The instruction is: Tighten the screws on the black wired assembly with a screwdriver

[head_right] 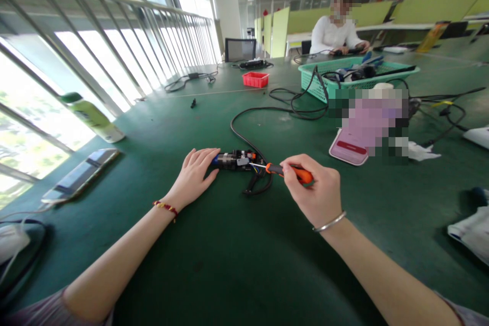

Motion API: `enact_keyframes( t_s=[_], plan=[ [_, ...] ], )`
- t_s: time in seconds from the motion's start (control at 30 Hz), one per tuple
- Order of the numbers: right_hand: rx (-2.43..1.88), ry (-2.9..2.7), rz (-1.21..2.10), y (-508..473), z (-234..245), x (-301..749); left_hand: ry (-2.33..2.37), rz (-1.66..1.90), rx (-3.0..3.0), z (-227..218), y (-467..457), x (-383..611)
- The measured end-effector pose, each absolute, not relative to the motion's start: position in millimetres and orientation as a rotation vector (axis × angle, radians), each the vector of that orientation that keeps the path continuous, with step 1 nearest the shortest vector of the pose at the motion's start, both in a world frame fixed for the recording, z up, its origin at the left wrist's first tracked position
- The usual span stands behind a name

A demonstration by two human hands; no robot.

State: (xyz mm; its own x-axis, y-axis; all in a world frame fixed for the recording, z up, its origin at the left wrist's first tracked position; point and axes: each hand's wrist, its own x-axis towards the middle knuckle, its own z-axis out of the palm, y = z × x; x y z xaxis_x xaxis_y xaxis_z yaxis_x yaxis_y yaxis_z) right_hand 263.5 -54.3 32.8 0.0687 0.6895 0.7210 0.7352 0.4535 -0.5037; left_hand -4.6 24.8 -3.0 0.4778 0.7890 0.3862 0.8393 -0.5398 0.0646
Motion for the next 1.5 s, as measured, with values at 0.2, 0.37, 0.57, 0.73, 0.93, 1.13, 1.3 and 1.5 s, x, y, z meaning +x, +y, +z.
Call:
enact_keyframes(
  t_s=[0.2, 0.37, 0.57, 0.73, 0.93, 1.13, 1.3, 1.5],
  plan=[
    [-1.272, -1.637, -0.026, -53.4, 32.4, 263.4, -1.435, -0.574, -2.59, -2.2, 24.9, -4.4],
    [-1.3, -1.615, 0.025, -54.0, 33.5, 262.4, -1.437, -0.58, -2.596, -1.6, 24.3, -3.7],
    [-1.29, -1.613, 0.017, -54.2, 33.4, 263.1, -1.432, -0.576, -2.591, -2.1, 24.8, -3.8],
    [-1.295, -1.604, 0.009, -54.1, 31.6, 264.9, -1.439, -0.568, -2.591, -1.6, 25.1, -3.5],
    [-1.278, -1.578, 0.012, -51.8, 28.5, 264.8, -1.433, -0.579, -2.593, -2.4, 24.4, -3.7],
    [-1.156, -1.518, 0.049, -48.5, 24.0, 265.0, -1.433, -0.579, -2.588, -3.0, 25.5, -3.4],
    [-1.271, -1.549, 0.1, -53.0, 26.6, 262.6, -1.438, -0.582, -2.594, -2.2, 24.9, -3.2],
    [-1.152, -1.554, 0.041, -52.8, 24.1, 260.4, -1.43, -0.582, -2.588, -2.5, 25.3, -4.0]
  ],
)
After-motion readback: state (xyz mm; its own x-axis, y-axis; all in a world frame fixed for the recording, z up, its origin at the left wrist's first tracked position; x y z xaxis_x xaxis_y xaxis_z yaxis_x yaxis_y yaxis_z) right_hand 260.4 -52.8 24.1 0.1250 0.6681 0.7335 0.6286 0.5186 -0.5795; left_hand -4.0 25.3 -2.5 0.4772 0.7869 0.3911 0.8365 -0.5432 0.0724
